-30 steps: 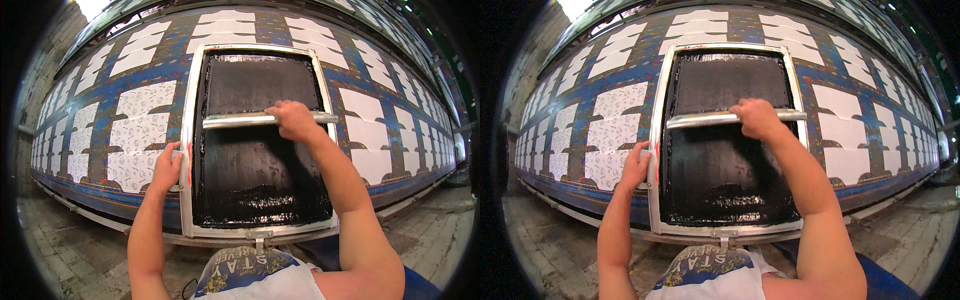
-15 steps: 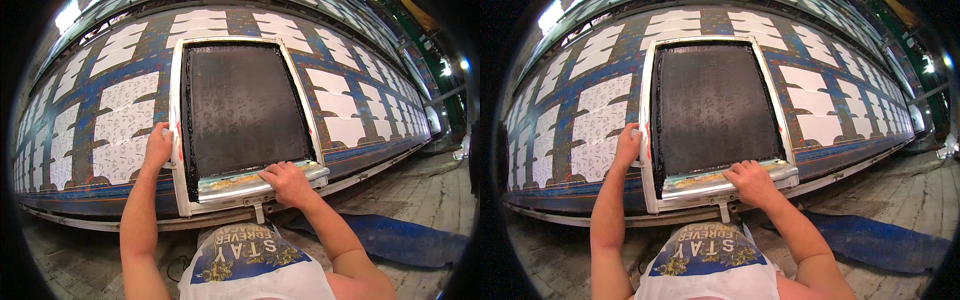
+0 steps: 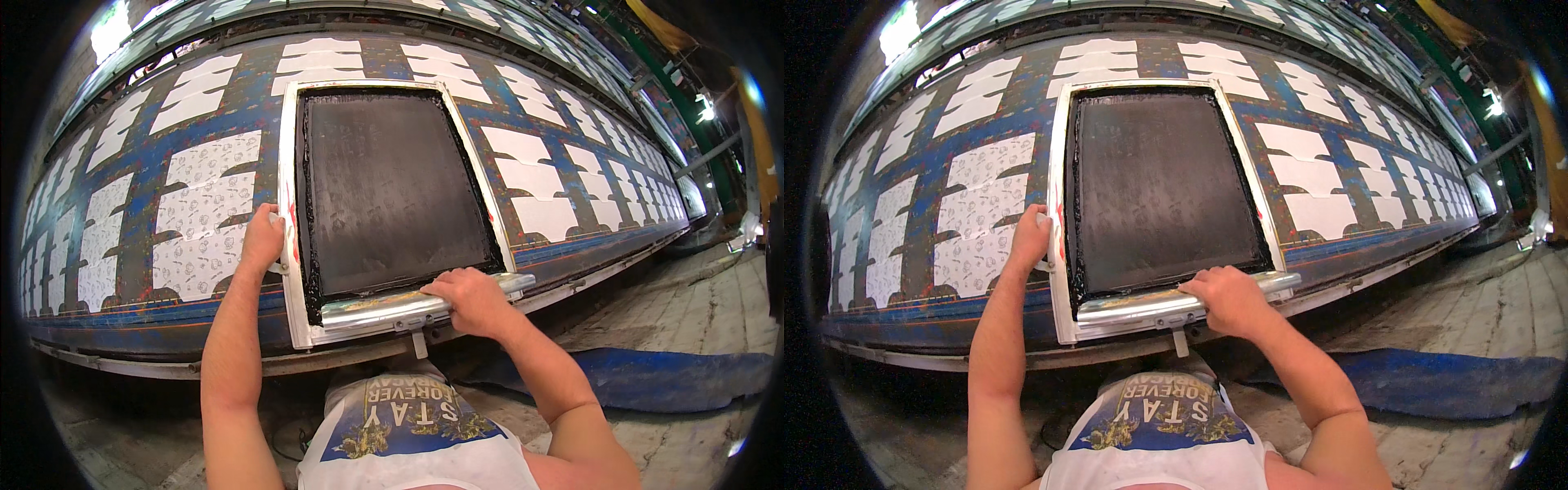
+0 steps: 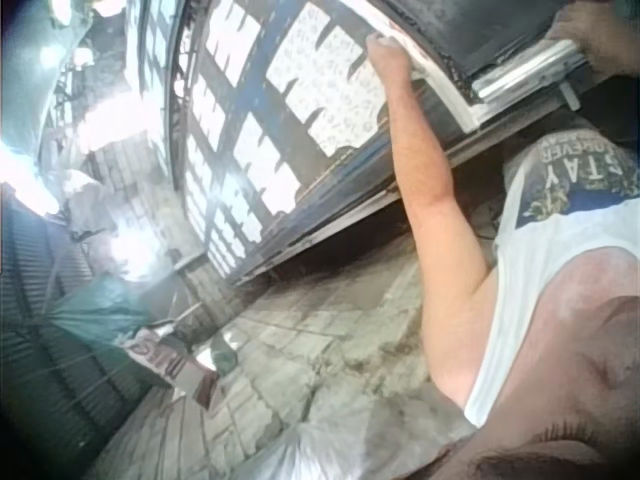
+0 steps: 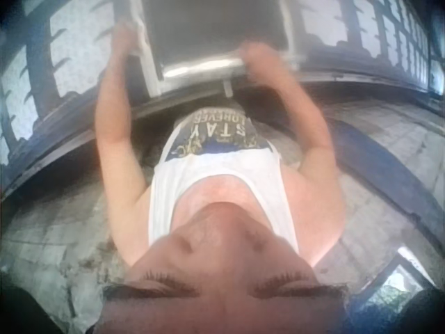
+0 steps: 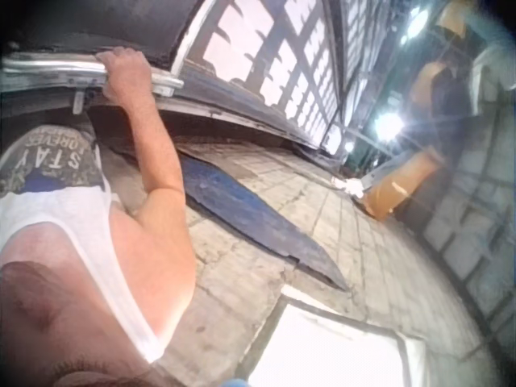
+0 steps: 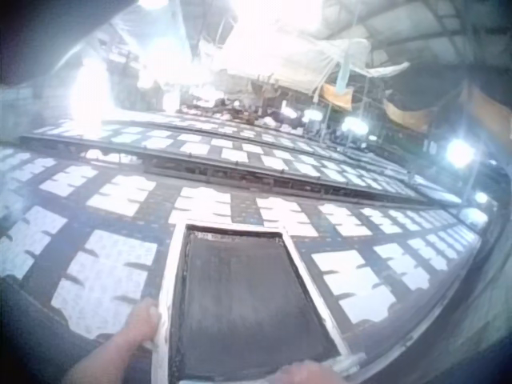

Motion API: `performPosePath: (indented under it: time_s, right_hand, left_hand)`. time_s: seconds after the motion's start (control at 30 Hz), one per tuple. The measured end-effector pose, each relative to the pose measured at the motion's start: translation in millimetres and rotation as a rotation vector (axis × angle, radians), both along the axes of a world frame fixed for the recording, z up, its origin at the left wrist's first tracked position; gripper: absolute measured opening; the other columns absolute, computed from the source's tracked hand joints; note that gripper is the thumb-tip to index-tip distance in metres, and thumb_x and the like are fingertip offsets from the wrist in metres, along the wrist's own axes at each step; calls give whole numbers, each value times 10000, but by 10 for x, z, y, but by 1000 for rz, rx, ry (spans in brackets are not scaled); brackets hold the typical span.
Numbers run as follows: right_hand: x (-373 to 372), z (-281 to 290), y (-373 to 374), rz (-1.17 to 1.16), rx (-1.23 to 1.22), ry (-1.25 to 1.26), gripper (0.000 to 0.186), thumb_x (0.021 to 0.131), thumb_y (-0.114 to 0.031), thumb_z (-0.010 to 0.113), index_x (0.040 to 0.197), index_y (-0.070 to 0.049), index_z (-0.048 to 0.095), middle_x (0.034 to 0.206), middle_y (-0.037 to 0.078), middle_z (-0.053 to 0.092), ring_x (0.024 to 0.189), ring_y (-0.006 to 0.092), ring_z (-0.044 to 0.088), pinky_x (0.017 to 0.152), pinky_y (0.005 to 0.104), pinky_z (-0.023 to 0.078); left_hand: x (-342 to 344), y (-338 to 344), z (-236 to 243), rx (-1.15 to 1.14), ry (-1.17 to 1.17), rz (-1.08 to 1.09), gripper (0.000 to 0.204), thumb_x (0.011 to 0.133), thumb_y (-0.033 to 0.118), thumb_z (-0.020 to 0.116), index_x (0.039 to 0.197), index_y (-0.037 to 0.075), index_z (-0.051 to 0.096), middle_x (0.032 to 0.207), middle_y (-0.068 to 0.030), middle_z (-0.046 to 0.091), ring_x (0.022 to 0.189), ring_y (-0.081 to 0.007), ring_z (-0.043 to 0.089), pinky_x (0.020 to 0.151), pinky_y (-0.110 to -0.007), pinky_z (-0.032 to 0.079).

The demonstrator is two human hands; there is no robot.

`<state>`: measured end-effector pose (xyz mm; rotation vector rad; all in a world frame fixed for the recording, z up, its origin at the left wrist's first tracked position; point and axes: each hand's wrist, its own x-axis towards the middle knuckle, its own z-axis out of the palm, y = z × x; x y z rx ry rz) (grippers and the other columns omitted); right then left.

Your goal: The person repeatedly uses a squeegee to spread black ink across a screen printing frame placed over a conveyor belt with white paper sheets. The person moves the squeegee back and forth to distribute the ink evenly. At the end, the person lifts a printed paper sheet from the belt.

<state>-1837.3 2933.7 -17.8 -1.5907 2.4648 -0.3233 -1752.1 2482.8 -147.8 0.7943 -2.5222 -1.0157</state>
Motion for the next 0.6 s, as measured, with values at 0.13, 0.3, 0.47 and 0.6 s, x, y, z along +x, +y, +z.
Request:
performPosePath:
  time_s: [0.13, 0.3, 0.47, 0.6]
  right_hand:
    - [162, -222, 93, 44, -13, 56, 586, 737, 21, 802, 1309, -93, 751, 1248, 106, 748, 1169, 344, 705, 1012, 474, 568]
    - [0, -270, 435, 187, -197, -205, 589, 785, 3, 828, 1363, -74, 741, 1354, 145, 723, 1303, 382, 659, 1122, 497, 539]
    - [-450, -180, 1127, -23, -462, -306, 474, 887, -78, 871, 1349, -67, 763, 1370, 163, 738, 1292, 381, 679, 1137, 490, 536]
    - [-917, -385, 1681, -387, -598, -241, 449, 932, -79, 832, 1371, -38, 748, 1362, 180, 739, 1273, 393, 693, 1112, 478, 553]
  left_hand:
    - [-7, -13, 25, 63, -33, 10, 328, 1071, 174, 698, 1362, 28, 664, 1250, -293, 769, 1188, -475, 740, 1048, -513, 566]
    - [-9, -52, -37, -25, 34, -21, 276, 1112, 213, 639, 1288, 7, 693, 1216, -288, 762, 1161, -445, 732, 1030, -498, 552]
    - [-52, -96, 4, -3, -125, 60, 234, 1096, 218, 630, 1171, 2, 679, 1005, -249, 751, 894, -374, 748, 797, -485, 601]
    - [-161, -95, 32, 111, -259, 222, 232, 1068, 216, 645, 1144, 3, 700, 966, -203, 755, 844, -306, 737, 747, -470, 597]
